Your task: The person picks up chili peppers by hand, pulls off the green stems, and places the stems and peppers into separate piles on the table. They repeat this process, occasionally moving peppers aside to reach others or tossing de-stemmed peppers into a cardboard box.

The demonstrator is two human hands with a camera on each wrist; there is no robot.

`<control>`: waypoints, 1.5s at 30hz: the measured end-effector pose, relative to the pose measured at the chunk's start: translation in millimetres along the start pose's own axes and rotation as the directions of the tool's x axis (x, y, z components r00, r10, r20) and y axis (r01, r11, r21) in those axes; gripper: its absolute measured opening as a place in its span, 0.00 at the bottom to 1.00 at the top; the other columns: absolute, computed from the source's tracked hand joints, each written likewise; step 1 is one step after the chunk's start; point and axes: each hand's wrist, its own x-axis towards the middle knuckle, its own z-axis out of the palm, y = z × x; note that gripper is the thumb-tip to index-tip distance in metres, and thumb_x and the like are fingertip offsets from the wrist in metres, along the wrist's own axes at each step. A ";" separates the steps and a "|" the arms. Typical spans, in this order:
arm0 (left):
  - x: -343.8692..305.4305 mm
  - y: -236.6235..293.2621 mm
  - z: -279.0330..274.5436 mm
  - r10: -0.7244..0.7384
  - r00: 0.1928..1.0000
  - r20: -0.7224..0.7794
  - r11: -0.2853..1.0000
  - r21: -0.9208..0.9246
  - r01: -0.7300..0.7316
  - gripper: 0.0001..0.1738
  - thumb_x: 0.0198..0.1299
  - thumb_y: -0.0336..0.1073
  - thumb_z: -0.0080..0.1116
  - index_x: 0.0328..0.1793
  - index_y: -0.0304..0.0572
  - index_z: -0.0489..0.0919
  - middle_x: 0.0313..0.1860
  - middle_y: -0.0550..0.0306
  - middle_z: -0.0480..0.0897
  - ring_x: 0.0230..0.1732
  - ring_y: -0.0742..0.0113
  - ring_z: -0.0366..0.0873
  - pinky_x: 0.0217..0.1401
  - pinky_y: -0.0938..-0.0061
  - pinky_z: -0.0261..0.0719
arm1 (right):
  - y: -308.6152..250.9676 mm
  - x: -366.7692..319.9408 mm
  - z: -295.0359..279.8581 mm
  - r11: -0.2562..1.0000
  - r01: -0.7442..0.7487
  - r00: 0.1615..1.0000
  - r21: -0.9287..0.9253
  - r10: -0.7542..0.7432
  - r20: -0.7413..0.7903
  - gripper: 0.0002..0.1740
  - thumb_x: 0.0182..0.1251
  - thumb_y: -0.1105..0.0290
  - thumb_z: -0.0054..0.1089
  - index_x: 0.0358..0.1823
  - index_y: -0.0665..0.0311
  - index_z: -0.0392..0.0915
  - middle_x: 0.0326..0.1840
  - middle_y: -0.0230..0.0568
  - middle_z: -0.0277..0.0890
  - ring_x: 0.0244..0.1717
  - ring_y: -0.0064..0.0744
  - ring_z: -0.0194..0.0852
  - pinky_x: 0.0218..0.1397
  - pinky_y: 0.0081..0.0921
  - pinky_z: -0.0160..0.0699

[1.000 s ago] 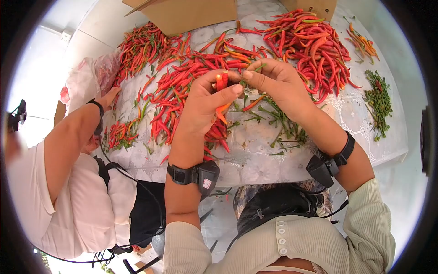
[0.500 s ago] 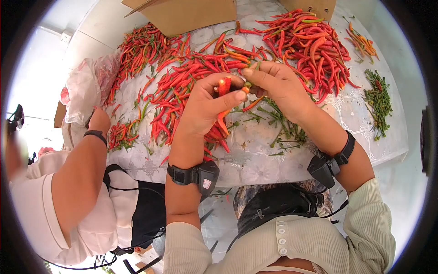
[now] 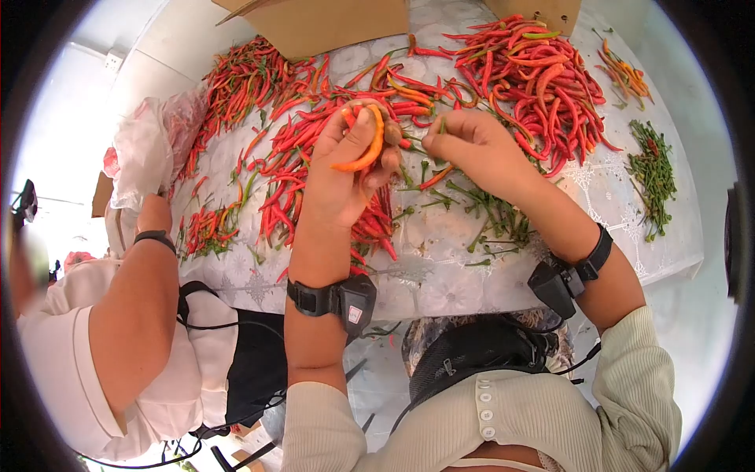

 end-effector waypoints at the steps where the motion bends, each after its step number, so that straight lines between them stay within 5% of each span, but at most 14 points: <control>1: 0.6 -0.6 -1.1 0.005 1.000 -0.001 0.999 -0.035 -0.005 0.09 0.65 0.36 0.51 0.47 0.42 0.71 0.34 0.54 0.78 0.23 0.74 0.74 0.15 0.89 0.66 | -2.0 -1.6 -0.8 0.998 -0.015 0.998 -0.055 0.019 0.064 0.16 0.61 0.60 0.57 0.24 0.66 0.76 0.18 0.30 0.69 0.19 0.17 0.60 0.23 0.21 0.61; 5: 0.3 -0.3 -0.2 0.053 0.998 -0.026 0.998 -0.042 -0.054 0.10 0.66 0.34 0.48 0.51 0.40 0.69 0.38 0.58 0.73 0.28 0.78 0.69 0.17 0.90 0.68 | -5.6 -5.3 1.3 0.942 0.086 0.986 -0.325 -0.034 0.163 0.16 0.57 0.59 0.60 0.22 0.67 0.77 0.18 0.39 0.71 0.20 0.31 0.65 0.27 0.28 0.66; 8: 3.7 -2.1 -10.2 0.055 0.997 0.059 0.992 -0.117 -0.047 0.11 0.65 0.32 0.49 0.52 0.40 0.69 0.39 0.60 0.71 0.29 0.78 0.65 0.20 0.90 0.69 | -0.1 -8.0 3.1 0.755 0.389 0.921 -0.528 -0.337 0.196 0.11 0.50 0.63 0.63 0.24 0.65 0.78 0.23 0.42 0.73 0.29 0.42 0.71 0.34 0.35 0.71; 11: 3.6 -2.2 -10.2 0.040 0.998 0.055 0.992 -0.122 -0.033 0.12 0.64 0.30 0.50 0.53 0.40 0.69 0.39 0.61 0.70 0.29 0.78 0.64 0.21 0.89 0.69 | 2.4 -12.2 3.0 0.652 0.383 0.924 -0.655 -0.253 0.288 0.08 0.46 0.72 0.66 0.28 0.64 0.78 0.30 0.41 0.72 0.40 0.43 0.70 0.43 0.36 0.71; 17: 4.1 -3.5 -14.4 -0.003 0.998 0.063 0.988 -0.155 0.013 0.11 0.64 0.30 0.50 0.52 0.39 0.70 0.41 0.56 0.74 0.37 0.71 0.74 0.32 0.79 0.82 | 2.6 -11.9 5.1 0.618 0.403 0.914 -0.676 -0.233 0.332 0.09 0.46 0.74 0.64 0.32 0.63 0.77 0.30 0.41 0.71 0.41 0.45 0.69 0.46 0.37 0.70; 20: 5.6 -3.3 -12.7 0.002 0.998 0.069 0.989 -0.151 0.009 0.08 0.64 0.32 0.49 0.49 0.40 0.70 0.42 0.53 0.77 0.44 0.63 0.79 0.39 0.69 0.85 | -0.9 -11.8 6.8 0.616 0.373 0.925 -0.694 -0.309 0.223 0.11 0.50 0.73 0.61 0.37 0.63 0.76 0.33 0.44 0.74 0.40 0.47 0.72 0.44 0.39 0.71; 23: 4.6 -3.9 -5.2 0.034 0.999 0.008 0.992 -0.122 -0.033 0.10 0.65 0.33 0.49 0.50 0.39 0.69 0.41 0.53 0.77 0.43 0.64 0.79 0.40 0.68 0.85 | -2.9 -9.1 10.9 0.733 0.233 0.936 -0.639 -0.347 -0.058 0.13 0.52 0.74 0.59 0.41 0.65 0.75 0.37 0.47 0.75 0.39 0.50 0.73 0.43 0.39 0.72; 26: 2.7 -4.4 2.5 0.044 0.997 -0.058 0.995 -0.082 -0.048 0.10 0.65 0.33 0.48 0.50 0.40 0.70 0.40 0.55 0.77 0.40 0.65 0.80 0.35 0.73 0.85 | -1.2 -5.3 7.6 0.810 0.246 0.915 -0.532 -0.375 -0.149 0.13 0.56 0.74 0.56 0.44 0.67 0.73 0.36 0.45 0.76 0.37 0.42 0.76 0.40 0.34 0.74; 29: 4.3 -3.7 -8.9 0.011 1.000 0.024 0.998 -0.061 -0.009 0.09 0.63 0.30 0.51 0.49 0.41 0.71 0.38 0.57 0.77 0.33 0.72 0.78 0.25 0.81 0.78 | 1.2 -0.6 1.8 0.994 0.090 0.988 -0.068 -0.097 -0.119 0.13 0.60 0.73 0.55 0.46 0.68 0.72 0.36 0.39 0.76 0.37 0.29 0.76 0.40 0.27 0.76; 32: 3.4 -2.6 -10.8 -0.031 1.000 0.000 1.000 -0.003 0.031 0.11 0.61 0.28 0.53 0.50 0.42 0.71 0.34 0.60 0.74 0.24 0.79 0.65 0.17 0.90 0.63 | -5.9 0.7 -1.7 0.941 -0.079 0.994 0.328 0.099 -0.042 0.12 0.62 0.70 0.57 0.45 0.68 0.73 0.37 0.34 0.75 0.39 0.20 0.74 0.42 0.22 0.76; 35: 2.9 -2.9 -3.1 -0.043 0.992 -0.116 0.982 0.179 0.064 0.11 0.58 0.27 0.57 0.47 0.41 0.73 0.30 0.63 0.74 0.21 0.82 0.65 0.15 0.91 0.61 | -6.2 0.2 -2.1 0.822 -0.149 0.986 0.549 0.165 0.021 0.12 0.61 0.70 0.58 0.44 0.67 0.73 0.39 0.33 0.74 0.39 0.22 0.74 0.45 0.21 0.77; 38: 0.5 -4.1 5.8 -0.055 0.990 -0.126 0.953 0.290 0.090 0.13 0.50 0.29 0.67 0.41 0.40 0.76 0.27 0.66 0.76 0.20 0.82 0.68 0.17 0.90 0.61 | -6.0 -0.5 -1.1 0.788 -0.166 0.984 0.592 0.174 0.045 0.10 0.61 0.71 0.58 0.43 0.64 0.74 0.39 0.31 0.74 0.37 0.20 0.73 0.40 0.18 0.75; 45: -1.1 -10.6 9.4 -0.053 0.994 -0.099 0.883 0.461 0.093 0.15 0.48 0.29 0.68 0.42 0.39 0.76 0.23 0.67 0.74 0.18 0.84 0.66 0.16 0.89 0.61 | -4.9 -1.4 -1.4 0.863 -0.181 0.983 0.472 0.155 0.095 0.10 0.61 0.64 0.60 0.39 0.61 0.75 0.33 0.26 0.74 0.30 0.14 0.69 0.33 0.14 0.67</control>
